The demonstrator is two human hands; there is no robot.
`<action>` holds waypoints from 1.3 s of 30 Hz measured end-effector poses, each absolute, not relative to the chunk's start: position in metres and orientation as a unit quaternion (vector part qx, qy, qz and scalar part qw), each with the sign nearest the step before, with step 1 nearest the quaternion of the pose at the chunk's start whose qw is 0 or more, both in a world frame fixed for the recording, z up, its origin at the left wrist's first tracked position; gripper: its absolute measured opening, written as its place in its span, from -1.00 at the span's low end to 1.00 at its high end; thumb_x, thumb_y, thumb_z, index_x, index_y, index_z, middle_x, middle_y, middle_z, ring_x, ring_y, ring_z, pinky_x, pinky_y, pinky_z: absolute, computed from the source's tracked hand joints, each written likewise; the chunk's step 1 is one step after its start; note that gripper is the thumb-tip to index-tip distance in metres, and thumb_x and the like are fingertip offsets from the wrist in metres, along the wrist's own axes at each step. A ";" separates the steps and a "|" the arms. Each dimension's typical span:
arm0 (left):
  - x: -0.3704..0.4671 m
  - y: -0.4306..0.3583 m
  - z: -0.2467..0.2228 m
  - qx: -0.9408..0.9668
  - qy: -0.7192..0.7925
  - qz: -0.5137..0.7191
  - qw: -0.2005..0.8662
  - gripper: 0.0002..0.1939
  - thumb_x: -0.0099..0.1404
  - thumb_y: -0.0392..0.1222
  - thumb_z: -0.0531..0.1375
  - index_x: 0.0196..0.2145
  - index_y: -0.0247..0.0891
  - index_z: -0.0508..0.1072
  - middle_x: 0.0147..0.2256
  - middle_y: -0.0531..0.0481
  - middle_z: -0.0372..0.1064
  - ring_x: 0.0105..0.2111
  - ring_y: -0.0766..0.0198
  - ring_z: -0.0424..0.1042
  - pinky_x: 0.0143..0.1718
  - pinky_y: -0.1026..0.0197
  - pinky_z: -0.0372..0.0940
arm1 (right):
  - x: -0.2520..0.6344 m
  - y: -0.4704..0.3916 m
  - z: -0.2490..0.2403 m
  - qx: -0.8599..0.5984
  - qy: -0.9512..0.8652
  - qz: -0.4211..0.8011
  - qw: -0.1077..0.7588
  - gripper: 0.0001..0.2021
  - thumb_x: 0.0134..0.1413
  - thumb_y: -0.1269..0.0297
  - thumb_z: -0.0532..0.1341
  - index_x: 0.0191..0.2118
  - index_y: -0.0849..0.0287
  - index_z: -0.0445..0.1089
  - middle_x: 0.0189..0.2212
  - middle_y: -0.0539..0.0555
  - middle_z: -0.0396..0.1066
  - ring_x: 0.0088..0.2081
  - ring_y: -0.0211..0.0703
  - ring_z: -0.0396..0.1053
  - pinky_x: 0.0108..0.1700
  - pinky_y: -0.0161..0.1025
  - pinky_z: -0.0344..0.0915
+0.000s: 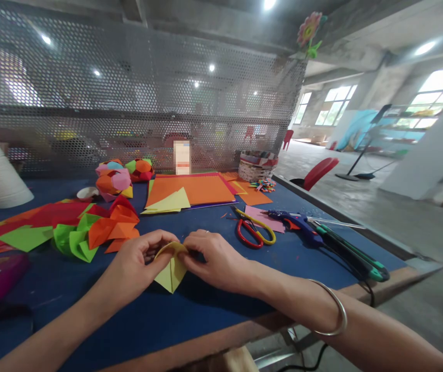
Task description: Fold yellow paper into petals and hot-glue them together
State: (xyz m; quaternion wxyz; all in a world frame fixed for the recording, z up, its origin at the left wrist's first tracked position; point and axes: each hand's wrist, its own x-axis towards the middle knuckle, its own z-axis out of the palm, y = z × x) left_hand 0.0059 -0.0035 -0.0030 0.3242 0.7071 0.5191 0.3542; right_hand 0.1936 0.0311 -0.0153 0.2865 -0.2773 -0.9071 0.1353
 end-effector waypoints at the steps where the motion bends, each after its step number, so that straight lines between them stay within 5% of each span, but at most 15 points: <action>1: 0.006 -0.003 -0.003 0.713 0.524 0.346 0.313 -0.79 0.20 -0.02 0.17 -0.31 -0.19 0.46 -0.39 0.05 0.46 -0.37 0.26 0.41 -0.35 0.30 0.29 | 0.194 0.031 -0.015 -0.279 -0.908 0.134 0.282 -0.84 0.12 0.49 0.20 -0.46 0.19 0.29 -0.50 -0.02 0.30 -0.42 -0.26 0.20 -0.31 -0.33 0.11; 14: 0.007 -0.003 0.009 0.612 0.523 0.376 0.458 -0.65 -0.02 0.04 0.36 -0.37 -0.24 0.44 -0.45 0.08 0.43 -0.44 0.33 0.37 -0.41 0.34 0.23 | 0.193 0.030 -0.014 -0.291 -0.873 0.227 0.319 -0.87 0.20 0.42 0.19 -0.40 0.20 0.34 -0.48 -0.04 0.33 -0.45 -0.31 0.21 -0.36 -0.36 0.13; 17: 0.005 -0.001 0.008 0.585 0.527 0.403 0.466 -0.64 -0.06 0.02 0.39 -0.38 -0.23 0.45 -0.49 0.12 0.41 -0.49 0.37 0.35 -0.46 0.35 0.22 | 0.194 0.028 -0.012 -0.287 -0.856 0.250 0.349 -0.96 0.16 0.40 0.20 -0.25 0.20 0.33 -0.40 -0.02 0.36 -0.41 -0.29 0.25 -0.34 -0.35 0.20; 21: 0.000 0.000 0.007 0.534 0.528 0.432 0.499 -0.61 -0.10 0.01 0.41 -0.35 -0.24 0.47 -0.46 0.07 0.47 -0.47 0.29 0.42 -0.43 0.29 0.29 | 0.197 0.026 -0.009 -0.237 -0.859 0.208 0.404 -0.65 -0.02 0.58 0.14 -0.07 0.20 0.28 -0.19 0.08 0.32 -0.24 -0.22 0.30 -0.17 -0.29 0.31; 25: -0.002 -0.001 0.007 0.496 0.525 0.432 0.540 -0.56 -0.14 0.00 0.45 -0.33 -0.27 0.50 -0.43 0.03 0.51 -0.43 0.27 0.46 -0.38 0.27 0.32 | 0.199 0.028 -0.010 -0.191 -0.885 0.150 0.396 -0.67 0.00 0.60 0.15 -0.11 0.17 0.38 -0.14 0.11 0.25 -0.10 -0.16 0.29 -0.03 -0.22 0.31; 31: 0.000 -0.003 0.006 0.464 0.515 0.407 0.594 -0.59 -0.12 -0.04 0.47 -0.33 -0.25 0.51 -0.41 0.04 0.53 -0.41 0.31 0.44 -0.35 0.31 0.30 | 0.200 0.031 -0.012 -0.170 -0.896 0.097 0.399 -0.94 0.17 0.31 0.30 -0.23 0.13 0.51 -0.19 0.08 0.30 -0.18 -0.20 0.28 -0.09 -0.23 0.30; 39: 0.007 -0.004 0.004 0.524 0.529 0.403 0.532 -0.57 -0.19 -0.08 0.46 -0.37 -0.27 0.46 -0.49 0.14 0.45 -0.50 0.42 0.36 -0.44 0.39 0.21 | 0.199 0.029 -0.012 -0.193 -0.900 0.083 0.382 -0.92 0.21 0.35 0.24 -0.30 0.19 0.48 -0.18 0.11 0.34 -0.18 -0.17 0.29 -0.09 -0.21 0.28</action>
